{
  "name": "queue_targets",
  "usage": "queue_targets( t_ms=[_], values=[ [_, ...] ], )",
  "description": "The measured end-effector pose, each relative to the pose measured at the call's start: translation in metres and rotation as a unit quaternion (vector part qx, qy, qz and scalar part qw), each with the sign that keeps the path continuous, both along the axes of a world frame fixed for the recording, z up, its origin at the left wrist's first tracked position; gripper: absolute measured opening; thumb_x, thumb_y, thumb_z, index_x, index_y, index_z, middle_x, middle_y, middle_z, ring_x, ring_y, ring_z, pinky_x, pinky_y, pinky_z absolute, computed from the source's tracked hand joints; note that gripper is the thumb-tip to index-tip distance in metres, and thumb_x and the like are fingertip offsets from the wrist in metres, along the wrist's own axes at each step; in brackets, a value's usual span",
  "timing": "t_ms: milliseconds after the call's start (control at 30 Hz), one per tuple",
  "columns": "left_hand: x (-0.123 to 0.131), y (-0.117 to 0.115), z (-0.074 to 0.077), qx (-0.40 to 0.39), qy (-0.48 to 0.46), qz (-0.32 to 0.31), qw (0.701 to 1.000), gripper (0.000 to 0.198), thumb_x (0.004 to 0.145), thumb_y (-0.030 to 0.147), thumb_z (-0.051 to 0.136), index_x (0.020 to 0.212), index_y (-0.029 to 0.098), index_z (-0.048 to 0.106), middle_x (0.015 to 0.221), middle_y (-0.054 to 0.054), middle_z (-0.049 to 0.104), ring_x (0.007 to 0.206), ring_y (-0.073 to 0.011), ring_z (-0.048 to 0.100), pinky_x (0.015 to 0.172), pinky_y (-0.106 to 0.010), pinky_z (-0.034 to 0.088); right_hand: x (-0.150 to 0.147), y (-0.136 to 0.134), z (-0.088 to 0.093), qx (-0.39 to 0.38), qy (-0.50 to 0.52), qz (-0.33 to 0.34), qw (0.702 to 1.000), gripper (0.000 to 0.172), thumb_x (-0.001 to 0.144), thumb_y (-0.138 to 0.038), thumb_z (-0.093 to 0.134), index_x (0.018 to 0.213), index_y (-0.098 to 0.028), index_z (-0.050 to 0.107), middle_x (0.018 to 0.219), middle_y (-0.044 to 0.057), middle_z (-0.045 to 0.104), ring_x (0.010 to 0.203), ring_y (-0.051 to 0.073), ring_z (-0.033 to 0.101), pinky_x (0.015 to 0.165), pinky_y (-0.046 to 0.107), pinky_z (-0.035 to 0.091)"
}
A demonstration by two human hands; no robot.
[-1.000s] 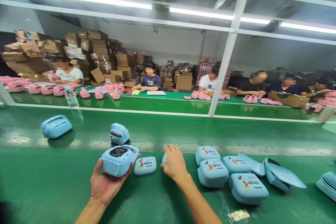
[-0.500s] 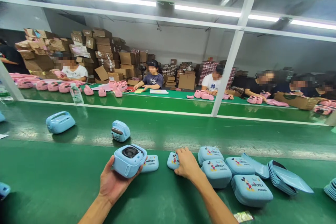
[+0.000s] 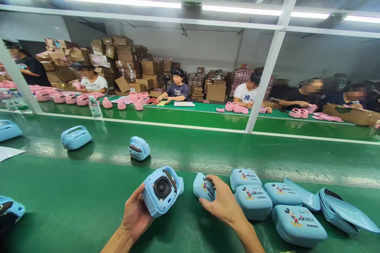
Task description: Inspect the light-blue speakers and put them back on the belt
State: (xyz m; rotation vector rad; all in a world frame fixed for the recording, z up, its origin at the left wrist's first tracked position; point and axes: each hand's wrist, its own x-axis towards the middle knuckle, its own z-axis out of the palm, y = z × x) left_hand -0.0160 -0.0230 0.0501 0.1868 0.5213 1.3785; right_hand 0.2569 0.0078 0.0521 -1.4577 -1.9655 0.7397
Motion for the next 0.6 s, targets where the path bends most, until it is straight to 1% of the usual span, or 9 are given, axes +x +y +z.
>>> queue_targets(
  t_ms=[33,67,100,133,167,200,333,500,600],
  values=[
    [0.003,-0.002,0.0,-0.012,0.019,-0.004,1.0,0.064,0.086,0.023,0.066,0.147,0.016,0.048,0.114,-0.015,0.077,0.112,-0.0365,0.07,0.107,-0.054,0.048,-0.004,-0.005,0.0,-0.027,0.093,0.021,0.995,0.054,0.077,-0.037,0.069,0.127,-0.02,0.058,0.126,0.014,0.067,0.11,0.03,0.065,0.096,0.045,0.05],
    [0.007,-0.005,0.0,-0.021,0.041,-0.013,0.999,0.062,0.085,0.025,0.068,0.144,0.016,0.052,0.114,-0.014,0.077,0.113,-0.0363,0.069,0.106,-0.052,0.049,-0.009,-0.012,-0.001,-0.057,0.192,0.049,0.979,0.054,0.078,-0.041,0.071,0.127,-0.021,0.059,0.125,0.013,0.067,0.109,0.03,0.066,0.095,0.045,0.052],
    [0.011,-0.008,-0.001,-0.021,0.066,-0.025,0.997,0.061,0.083,0.027,0.071,0.142,0.018,0.055,0.115,-0.013,0.077,0.115,-0.0362,0.068,0.106,-0.05,0.049,-0.016,-0.018,-0.002,-0.083,0.279,0.077,0.954,0.055,0.077,-0.044,0.073,0.126,-0.021,0.06,0.124,0.013,0.068,0.11,0.031,0.066,0.094,0.045,0.053],
    [0.015,-0.011,-0.002,-0.014,0.093,-0.036,0.995,0.062,0.081,0.029,0.075,0.139,0.02,0.058,0.117,-0.012,0.076,0.118,-0.0361,0.066,0.106,-0.048,0.049,-0.022,-0.025,-0.003,-0.1,0.341,0.101,0.929,0.056,0.076,-0.046,0.077,0.125,-0.022,0.062,0.123,0.012,0.068,0.111,0.032,0.065,0.094,0.046,0.053],
    [0.019,-0.013,-0.003,0.001,0.12,-0.046,0.992,0.063,0.078,0.031,0.079,0.137,0.022,0.06,0.12,-0.011,0.075,0.12,-0.0364,0.065,0.105,-0.046,0.05,-0.029,-0.031,-0.004,-0.102,0.372,0.112,0.916,0.058,0.074,-0.046,0.08,0.124,-0.023,0.064,0.124,0.012,0.067,0.114,0.033,0.064,0.094,0.046,0.054],
    [0.023,-0.015,-0.004,0.02,0.145,-0.054,0.988,0.066,0.073,0.032,0.083,0.136,0.025,0.061,0.124,-0.01,0.073,0.122,-0.037,0.063,0.104,-0.045,0.05,-0.035,-0.037,-0.005,-0.094,0.383,0.109,0.913,0.059,0.072,-0.046,0.083,0.123,-0.024,0.066,0.125,0.012,0.066,0.115,0.033,0.062,0.094,0.046,0.054],
    [0.03,-0.018,-0.009,0.068,0.207,-0.061,0.974,0.078,0.06,0.033,0.092,0.133,0.027,0.064,0.132,-0.012,0.068,0.119,-0.0408,0.063,0.099,-0.044,0.052,-0.048,-0.053,-0.009,-0.038,0.363,0.055,0.929,0.059,0.071,-0.048,0.085,0.123,-0.026,0.069,0.125,0.012,0.066,0.112,0.034,0.062,0.089,0.045,0.056],
    [0.031,-0.018,-0.009,0.063,0.226,-0.066,0.97,0.079,0.059,0.032,0.093,0.132,0.026,0.064,0.132,-0.015,0.067,0.118,-0.0424,0.063,0.096,-0.045,0.053,-0.05,-0.059,-0.017,-0.007,0.346,-0.011,0.938,0.073,0.062,-0.041,0.092,0.129,-0.029,0.067,0.119,0.011,0.069,0.104,0.034,0.065,0.083,0.045,0.059],
    [0.032,-0.02,-0.006,0.067,0.235,-0.069,0.967,0.078,0.057,0.033,0.094,0.13,0.025,0.067,0.135,-0.015,0.065,0.122,-0.0435,0.06,0.099,-0.046,0.052,-0.052,-0.061,-0.019,-0.001,0.341,-0.024,0.94,0.073,0.059,-0.035,0.095,0.127,-0.032,0.068,0.121,0.009,0.069,0.107,0.035,0.064,0.084,0.045,0.059]
  ],
)
